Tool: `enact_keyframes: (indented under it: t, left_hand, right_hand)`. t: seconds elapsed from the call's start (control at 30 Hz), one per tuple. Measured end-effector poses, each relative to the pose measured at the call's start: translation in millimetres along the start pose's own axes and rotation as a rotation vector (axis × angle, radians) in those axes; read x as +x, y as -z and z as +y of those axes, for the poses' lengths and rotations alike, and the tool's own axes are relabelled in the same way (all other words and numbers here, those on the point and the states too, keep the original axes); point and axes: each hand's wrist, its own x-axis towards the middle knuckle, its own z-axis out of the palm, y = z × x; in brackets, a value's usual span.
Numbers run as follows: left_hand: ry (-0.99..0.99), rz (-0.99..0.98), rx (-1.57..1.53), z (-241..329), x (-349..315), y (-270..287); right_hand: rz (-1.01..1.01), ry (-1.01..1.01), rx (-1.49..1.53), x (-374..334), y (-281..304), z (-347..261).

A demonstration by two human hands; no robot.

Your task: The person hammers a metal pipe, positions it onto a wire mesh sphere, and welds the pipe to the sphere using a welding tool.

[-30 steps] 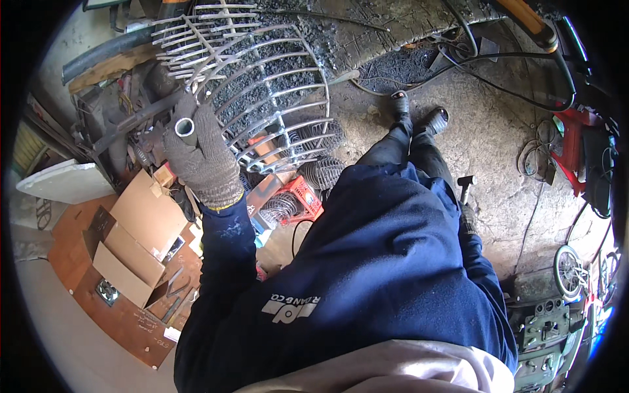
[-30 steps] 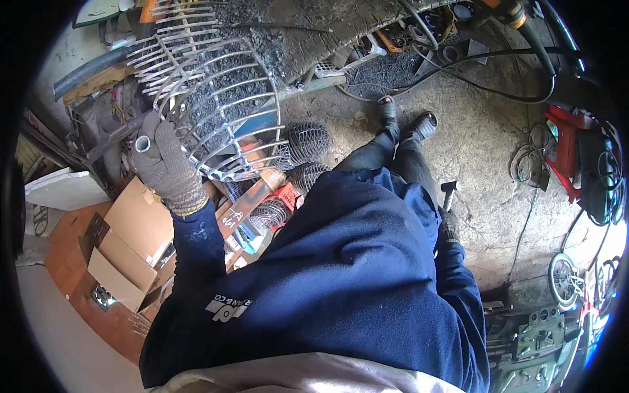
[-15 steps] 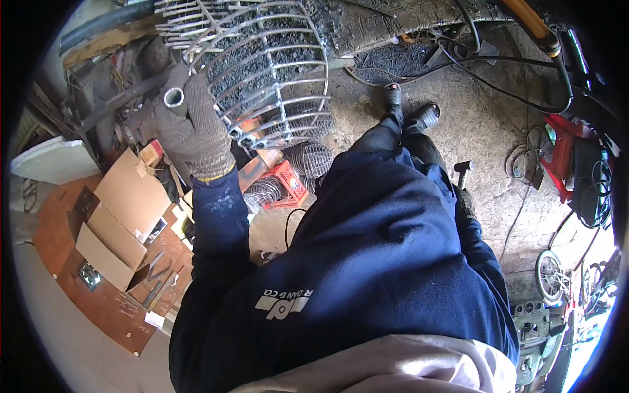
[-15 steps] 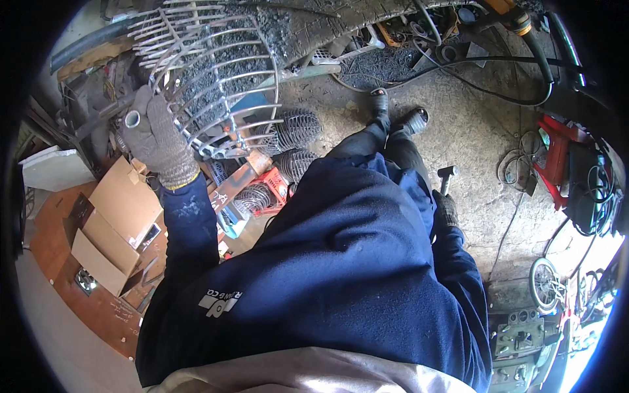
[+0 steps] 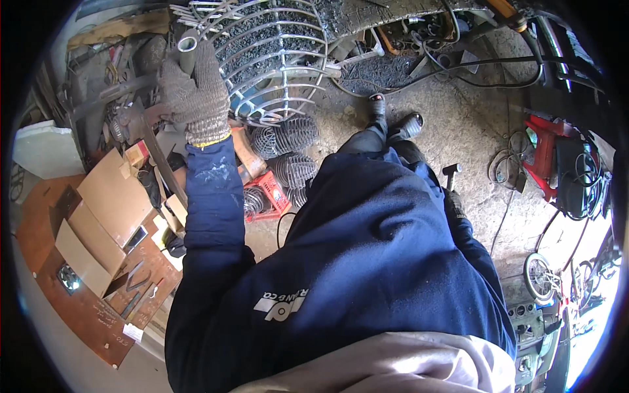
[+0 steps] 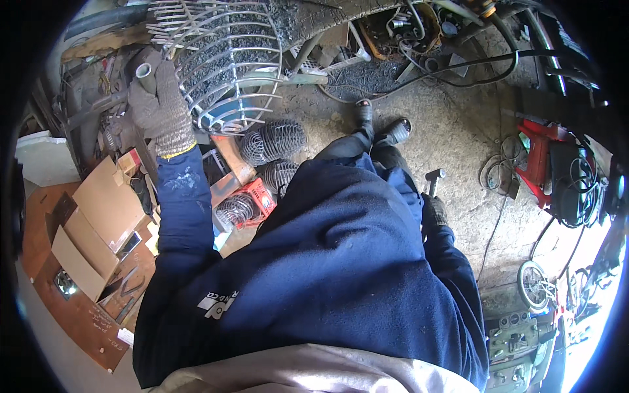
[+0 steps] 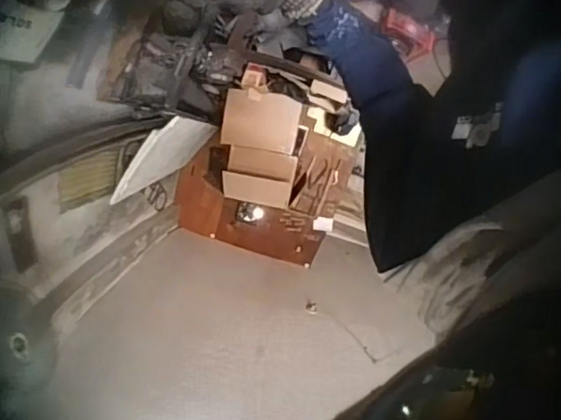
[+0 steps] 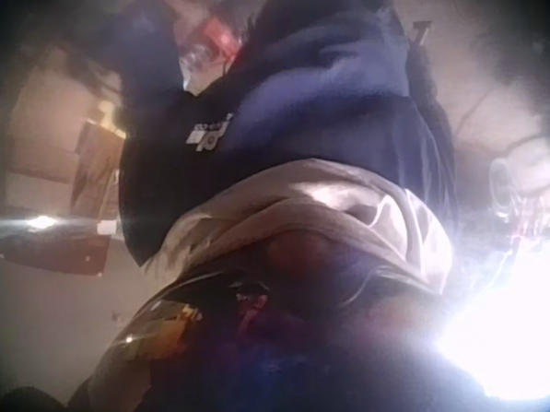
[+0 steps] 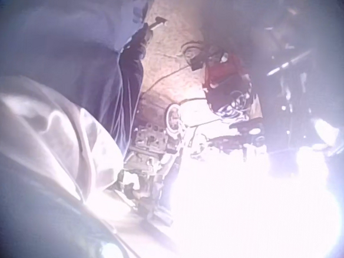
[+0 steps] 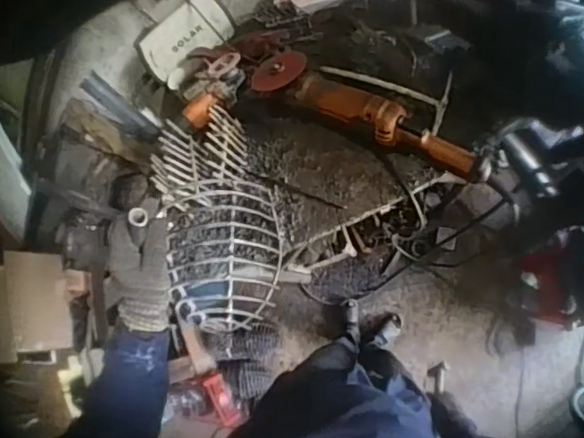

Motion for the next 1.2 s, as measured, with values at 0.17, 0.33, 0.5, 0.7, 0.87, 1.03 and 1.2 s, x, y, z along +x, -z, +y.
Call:
enact_keyframes:
  t: [0.17, 0.33, 0.5, 0.7, 0.87, 1.03, 1.2]
  left_hand:
    - [-0.031, 0.026, 0.074, -3, 0, -3]
    - [-0.045, 0.022, -0.031, 14, 3, 2]
    - [-0.017, -0.025, -0.041, 17, 1, 5]
    - [-0.219, -0.106, -0.265, -27, 8, 7]
    - [0.263, -0.231, -0.994, -68, 27, 40]
    - [0.164, -0.329, -1.328, -158, 28, 69]
    - [0.243, -0.4, -1.438, -208, -7, 69]
  right_hand:
    - [0.013, 0.012, 0.005, 0, 0, 19]
    - [0.026, 0.029, 0.024, -1, -5, 24]
    - [0.044, 0.056, 0.04, -6, -15, 23]
    - [0.092, 0.059, 0.053, -17, -31, 32]
    - [0.17, -0.001, 0.085, -42, -59, 49]
    - [0.28, -0.046, 0.14, -98, -127, 49]
    - [0.289, -0.053, 0.154, -160, -221, 22]
